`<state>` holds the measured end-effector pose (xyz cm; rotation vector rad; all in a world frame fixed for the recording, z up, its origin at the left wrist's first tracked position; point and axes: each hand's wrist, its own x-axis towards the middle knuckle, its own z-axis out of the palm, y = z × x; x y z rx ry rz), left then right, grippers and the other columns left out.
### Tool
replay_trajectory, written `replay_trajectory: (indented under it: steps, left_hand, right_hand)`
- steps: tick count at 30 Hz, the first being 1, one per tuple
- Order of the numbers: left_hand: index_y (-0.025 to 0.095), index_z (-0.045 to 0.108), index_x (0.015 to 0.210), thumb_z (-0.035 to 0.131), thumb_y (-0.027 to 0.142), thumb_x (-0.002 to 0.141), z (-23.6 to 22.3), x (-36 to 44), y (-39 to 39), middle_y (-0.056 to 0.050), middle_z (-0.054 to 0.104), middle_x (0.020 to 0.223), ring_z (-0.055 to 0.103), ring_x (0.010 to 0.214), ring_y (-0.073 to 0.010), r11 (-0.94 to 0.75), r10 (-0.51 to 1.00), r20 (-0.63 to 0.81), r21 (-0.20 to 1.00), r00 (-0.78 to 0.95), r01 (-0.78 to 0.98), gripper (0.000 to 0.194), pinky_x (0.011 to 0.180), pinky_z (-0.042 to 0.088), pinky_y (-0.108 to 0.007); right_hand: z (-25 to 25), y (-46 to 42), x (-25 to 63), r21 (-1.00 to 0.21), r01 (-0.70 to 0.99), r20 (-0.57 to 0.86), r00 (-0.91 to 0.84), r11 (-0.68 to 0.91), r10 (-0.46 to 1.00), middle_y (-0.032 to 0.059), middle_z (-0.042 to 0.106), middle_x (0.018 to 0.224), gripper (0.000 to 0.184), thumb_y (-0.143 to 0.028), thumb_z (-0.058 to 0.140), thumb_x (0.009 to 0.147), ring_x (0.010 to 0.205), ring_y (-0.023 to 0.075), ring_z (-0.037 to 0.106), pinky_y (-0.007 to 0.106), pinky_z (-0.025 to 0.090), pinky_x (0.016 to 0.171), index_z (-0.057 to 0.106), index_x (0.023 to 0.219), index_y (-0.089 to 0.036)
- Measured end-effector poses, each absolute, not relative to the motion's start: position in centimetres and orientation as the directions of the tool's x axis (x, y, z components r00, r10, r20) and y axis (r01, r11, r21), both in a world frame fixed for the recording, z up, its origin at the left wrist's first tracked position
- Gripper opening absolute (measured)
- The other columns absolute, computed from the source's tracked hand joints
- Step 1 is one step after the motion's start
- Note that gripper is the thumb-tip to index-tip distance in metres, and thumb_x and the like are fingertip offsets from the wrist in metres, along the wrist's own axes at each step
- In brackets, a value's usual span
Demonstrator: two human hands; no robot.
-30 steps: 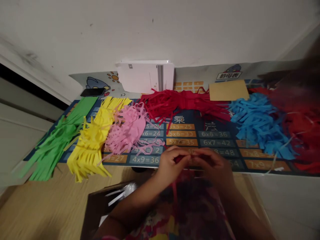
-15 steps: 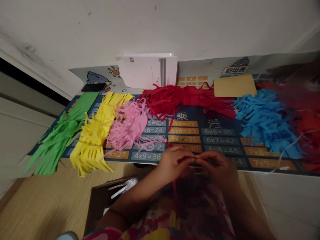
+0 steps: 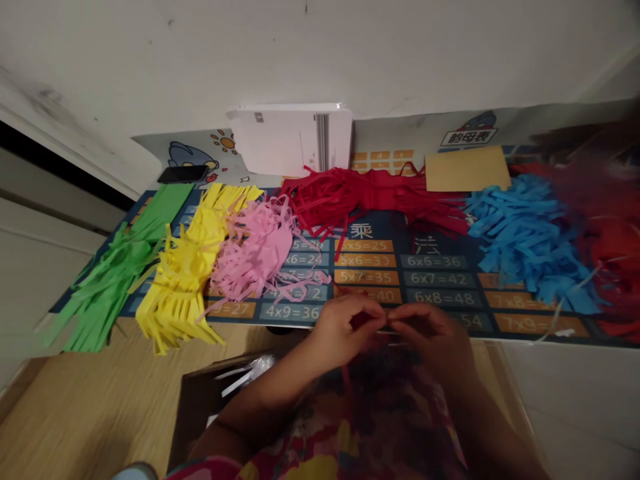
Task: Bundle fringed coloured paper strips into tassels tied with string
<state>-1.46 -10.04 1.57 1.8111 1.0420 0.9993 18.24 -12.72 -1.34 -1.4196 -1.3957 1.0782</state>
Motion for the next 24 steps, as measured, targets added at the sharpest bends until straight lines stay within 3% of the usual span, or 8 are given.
replay_trajectory:
  steps: [5, 8, 13, 24]
  left_hand:
    - [0.018, 0.073, 0.086, 0.069, 0.020, 0.089, 1.1, -1.3, -10.2, -0.003, 0.076, 0.080, 0.069, 0.073, -0.0146, -0.426, 0.881, 0.319, 0.856, 0.350, 0.292, 0.005, 0.069, 0.050, -0.023]
    - [0.018, 0.073, 0.092, 0.070, 0.026, 0.089, 1.3, -1.2, -10.2, -0.005, 0.076, 0.085, 0.070, 0.079, -0.0165, -0.451, 0.865, 0.339, 0.849, 0.370, 0.276, 0.009, 0.073, 0.052, -0.025]
    - [0.018, 0.073, 0.094, 0.071, 0.029, 0.089, 1.6, -0.9, -10.0, -0.006, 0.075, 0.084, 0.070, 0.079, -0.0168, -0.524, 0.821, 0.405, 0.814, 0.402, 0.252, 0.012, 0.072, 0.054, -0.026]
    - [0.019, 0.075, 0.090, 0.069, 0.023, 0.090, 0.6, -0.7, -10.2, -0.006, 0.076, 0.087, 0.071, 0.081, -0.0166, -0.658, 0.749, 0.565, 0.696, 0.345, 0.289, 0.007, 0.076, 0.056, -0.030]
  right_hand:
    - [-0.9, -12.9, 18.2, -0.989, 0.133, -0.071, -0.046, -0.064, 0.996, 0.0065, 0.077, 0.100, 0.027, -0.045, 0.077, 0.078, 0.085, 0.0219, 0.073, 0.031, 0.061, 0.070, 0.075, 0.095, -0.024]
    - [-0.9, -13.0, 18.6, -0.982, 0.156, -0.106, -0.011, -0.103, 0.994, 0.0046, 0.076, 0.087, 0.023, -0.045, 0.075, 0.080, 0.076, 0.0205, 0.073, 0.028, 0.060, 0.061, 0.074, 0.088, -0.023]
    - [-0.8, -13.4, 18.6, -0.955, 0.296, 0.026, 0.027, 0.017, 0.999, 0.0030, 0.076, 0.083, 0.018, -0.042, 0.075, 0.081, 0.073, 0.0195, 0.072, 0.029, 0.061, 0.065, 0.076, 0.087, -0.025]
    - [-1.3, -14.3, 18.7, -0.941, 0.329, 0.126, 0.136, 0.075, 0.983, 0.0033, 0.076, 0.085, 0.019, -0.040, 0.075, 0.083, 0.075, 0.0191, 0.072, 0.029, 0.061, 0.066, 0.075, 0.094, -0.025]
